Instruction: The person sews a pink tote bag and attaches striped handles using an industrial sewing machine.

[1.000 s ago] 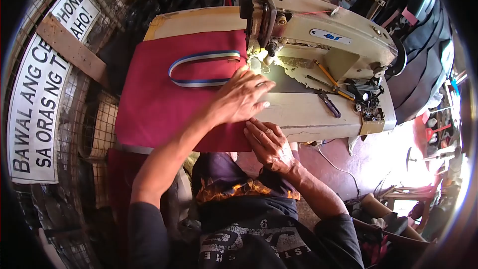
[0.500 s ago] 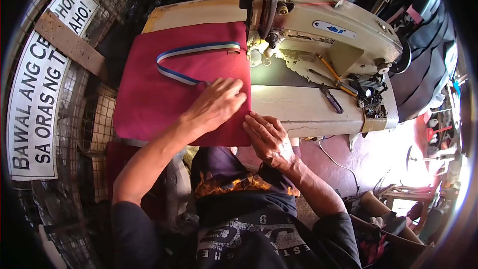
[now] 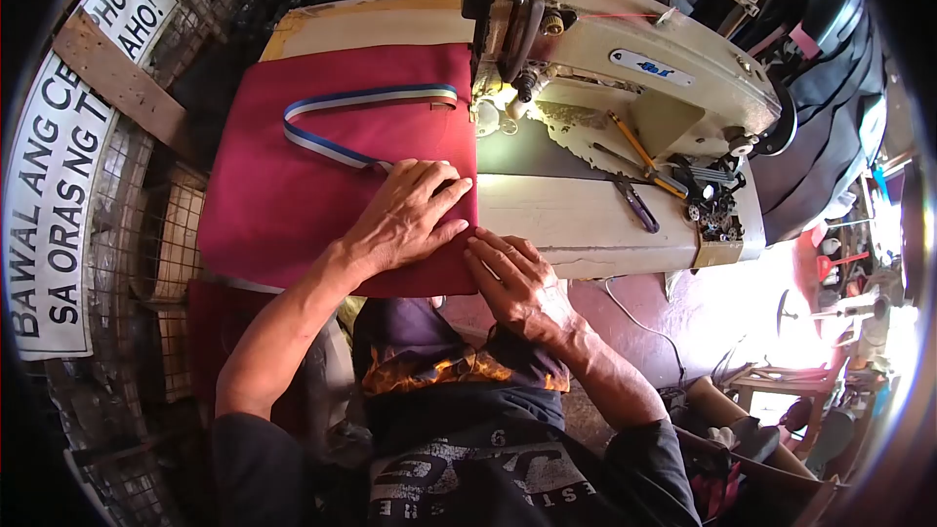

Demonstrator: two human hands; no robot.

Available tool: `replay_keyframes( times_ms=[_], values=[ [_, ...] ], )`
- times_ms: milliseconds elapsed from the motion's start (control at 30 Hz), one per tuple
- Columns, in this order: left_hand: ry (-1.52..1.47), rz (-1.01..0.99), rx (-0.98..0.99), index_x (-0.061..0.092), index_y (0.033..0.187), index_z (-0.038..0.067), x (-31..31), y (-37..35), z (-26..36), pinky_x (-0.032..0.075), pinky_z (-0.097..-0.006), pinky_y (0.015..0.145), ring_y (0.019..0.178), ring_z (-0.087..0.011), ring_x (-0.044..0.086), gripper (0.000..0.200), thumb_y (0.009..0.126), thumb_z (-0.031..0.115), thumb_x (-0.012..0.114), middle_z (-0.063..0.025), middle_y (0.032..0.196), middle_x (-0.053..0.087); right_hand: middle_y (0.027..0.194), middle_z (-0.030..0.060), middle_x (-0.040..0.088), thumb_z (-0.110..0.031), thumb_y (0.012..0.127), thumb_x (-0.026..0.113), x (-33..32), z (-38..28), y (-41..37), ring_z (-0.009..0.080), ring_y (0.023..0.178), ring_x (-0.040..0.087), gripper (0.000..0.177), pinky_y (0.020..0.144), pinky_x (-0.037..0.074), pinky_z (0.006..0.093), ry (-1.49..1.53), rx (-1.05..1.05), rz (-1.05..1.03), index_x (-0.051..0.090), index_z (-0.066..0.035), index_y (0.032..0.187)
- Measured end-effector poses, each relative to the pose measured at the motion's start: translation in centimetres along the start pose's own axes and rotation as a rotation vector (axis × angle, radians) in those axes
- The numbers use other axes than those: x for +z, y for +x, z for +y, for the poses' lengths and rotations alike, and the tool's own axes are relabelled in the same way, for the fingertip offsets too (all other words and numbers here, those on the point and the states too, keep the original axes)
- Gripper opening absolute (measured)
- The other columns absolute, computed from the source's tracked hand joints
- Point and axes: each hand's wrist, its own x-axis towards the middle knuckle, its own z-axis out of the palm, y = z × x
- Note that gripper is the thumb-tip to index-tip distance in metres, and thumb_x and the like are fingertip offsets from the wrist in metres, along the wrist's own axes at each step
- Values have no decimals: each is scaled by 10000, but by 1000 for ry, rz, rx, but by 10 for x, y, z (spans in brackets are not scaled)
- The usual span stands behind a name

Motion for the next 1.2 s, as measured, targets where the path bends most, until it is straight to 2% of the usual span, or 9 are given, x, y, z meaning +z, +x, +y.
replay_keyframes(
  times_ms=[67,200,467,767,967,1000,1200],
  values=[
    [3,-14,-16,557,1383,19,2,-3,-1,378,-500,1150,1389,-354,466,577,946,368,700,-180,1396,531,1263,222,665,-98,765,647,0,-1,1,351,1238,646,445,1011,536,460,8,2,-14,684,84,1169],
    [51,-4,-4,547,1385,2,9,-2,2,304,-537,1218,1462,-367,397,606,946,391,697,-190,1543,447,1279,227,646,-141,771,626,-4,4,1,354,1273,614,483,1045,510,459,31,1,-63,668,99,1188],
    [38,-27,-18,557,1371,14,9,5,-5,298,-541,1225,1453,-371,406,614,928,408,715,-185,1532,458,1244,246,657,-101,728,664,-2,12,5,383,1243,632,476,1026,519,471,67,10,-37,674,119,1150],
    [26,-7,5,576,1342,27,9,34,-44,295,-534,1231,1449,-383,408,592,918,413,722,-208,1480,489,1276,246,641,-114,758,615,2,42,34,366,1252,626,509,1046,507,467,123,70,-68,655,124,1206],
    [-6,9,15,580,1330,29,10,53,-68,297,-545,1233,1443,-380,421,576,900,381,734,-206,1475,494,1259,235,638,-130,793,604,10,65,53,352,1244,624,494,1063,494,462,45,44,-85,647,115,1221],
    [13,23,27,603,1324,2,12,56,-73,313,-540,1217,1424,-385,445,614,906,436,716,-215,1451,513,1264,226,636,-130,805,601,9,68,56,349,1245,622,484,1063,494,460,48,53,-99,644,110,1223],
    [17,-19,-2,615,1319,11,13,71,-91,310,-540,1218,1440,-375,432,601,902,431,718,-216,1470,505,1263,217,639,-128,812,604,15,87,69,342,1229,625,462,1074,478,458,67,61,-87,645,105,1208]
  ],
)
